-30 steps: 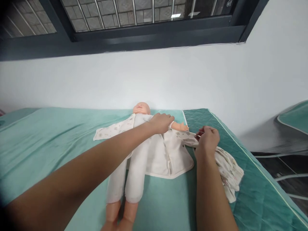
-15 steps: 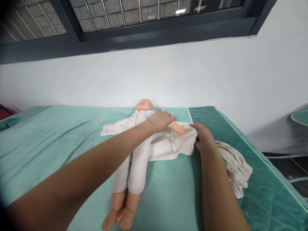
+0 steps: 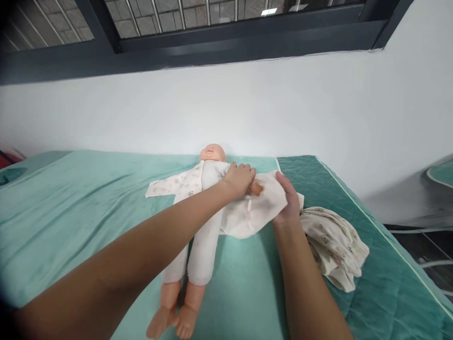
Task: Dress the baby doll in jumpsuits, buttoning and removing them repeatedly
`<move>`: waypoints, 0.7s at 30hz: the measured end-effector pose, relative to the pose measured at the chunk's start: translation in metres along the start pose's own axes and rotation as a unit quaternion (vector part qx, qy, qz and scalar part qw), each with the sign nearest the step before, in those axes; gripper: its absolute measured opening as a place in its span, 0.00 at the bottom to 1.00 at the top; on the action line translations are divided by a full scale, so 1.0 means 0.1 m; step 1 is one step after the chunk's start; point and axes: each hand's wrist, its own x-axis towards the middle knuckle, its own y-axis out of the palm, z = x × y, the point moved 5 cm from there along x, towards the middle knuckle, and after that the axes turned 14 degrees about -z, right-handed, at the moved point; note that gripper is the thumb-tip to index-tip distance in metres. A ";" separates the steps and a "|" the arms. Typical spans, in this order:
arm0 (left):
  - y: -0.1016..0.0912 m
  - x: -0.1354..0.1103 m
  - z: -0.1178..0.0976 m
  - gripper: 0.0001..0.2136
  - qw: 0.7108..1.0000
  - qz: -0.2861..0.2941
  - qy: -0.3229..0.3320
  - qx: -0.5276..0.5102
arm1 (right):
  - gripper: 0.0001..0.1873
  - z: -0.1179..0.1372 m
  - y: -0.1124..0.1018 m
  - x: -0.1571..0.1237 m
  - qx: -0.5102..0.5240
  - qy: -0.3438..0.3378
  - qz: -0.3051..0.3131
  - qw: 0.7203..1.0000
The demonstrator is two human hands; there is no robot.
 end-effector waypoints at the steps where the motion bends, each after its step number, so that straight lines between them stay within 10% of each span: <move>1: -0.01 0.01 0.02 0.20 0.999 -0.001 0.001 -0.032 | 0.22 -0.01 0.09 -0.07 0.002 0.008 0.014 1.000; 6: -0.23 0.04 0.31 0.09 0.966 -0.015 -0.020 -0.257 | 0.31 0.06 0.36 -0.32 -0.045 0.000 0.107 0.993; 12: -0.55 -0.23 0.92 0.08 0.956 -0.142 -0.072 -0.244 | 0.29 0.04 0.47 -0.49 -0.024 0.033 0.264 0.964; 21: -0.41 -0.96 1.30 0.07 0.863 -0.320 -0.250 -0.299 | 0.22 0.09 0.66 -0.64 0.004 0.019 0.321 0.947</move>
